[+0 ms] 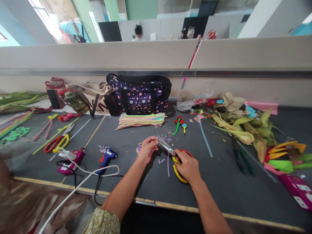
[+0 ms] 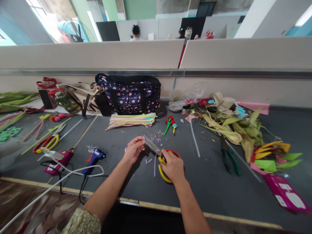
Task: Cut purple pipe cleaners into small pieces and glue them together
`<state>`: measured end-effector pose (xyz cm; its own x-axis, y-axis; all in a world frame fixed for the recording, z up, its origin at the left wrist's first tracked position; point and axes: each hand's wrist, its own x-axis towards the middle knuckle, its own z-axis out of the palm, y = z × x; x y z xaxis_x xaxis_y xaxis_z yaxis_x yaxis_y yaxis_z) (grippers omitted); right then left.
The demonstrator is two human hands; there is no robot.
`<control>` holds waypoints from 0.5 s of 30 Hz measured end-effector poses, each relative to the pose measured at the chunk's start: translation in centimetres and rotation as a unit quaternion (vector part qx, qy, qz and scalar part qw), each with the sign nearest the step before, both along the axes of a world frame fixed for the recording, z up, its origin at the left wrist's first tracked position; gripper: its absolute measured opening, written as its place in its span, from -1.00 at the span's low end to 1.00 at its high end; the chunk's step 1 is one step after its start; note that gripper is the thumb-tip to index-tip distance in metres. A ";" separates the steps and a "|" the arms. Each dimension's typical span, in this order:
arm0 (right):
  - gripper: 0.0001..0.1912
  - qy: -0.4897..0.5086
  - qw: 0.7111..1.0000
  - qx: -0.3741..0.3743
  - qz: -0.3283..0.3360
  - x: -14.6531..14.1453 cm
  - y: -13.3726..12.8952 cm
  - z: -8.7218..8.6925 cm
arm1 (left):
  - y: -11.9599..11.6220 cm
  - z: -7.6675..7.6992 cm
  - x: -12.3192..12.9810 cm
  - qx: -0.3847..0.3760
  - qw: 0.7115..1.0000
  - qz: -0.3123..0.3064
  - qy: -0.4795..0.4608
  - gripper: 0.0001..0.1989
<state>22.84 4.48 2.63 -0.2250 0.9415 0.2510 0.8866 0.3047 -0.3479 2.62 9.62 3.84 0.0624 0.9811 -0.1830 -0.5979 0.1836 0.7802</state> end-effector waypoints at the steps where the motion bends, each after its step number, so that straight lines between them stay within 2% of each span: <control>1: -0.69 0.002 1.000 -0.001 -0.001 0.0 0.0 0.0 | 0.0 0.0 0.0 -0.001 1.000 -0.003 -0.001 -0.78; 15: -0.68 0.029 1.000 0.002 0.011 0.0 0.0 -0.6 | -0.1 0.1 0.2 0.008 1.000 -0.021 -0.005 -0.78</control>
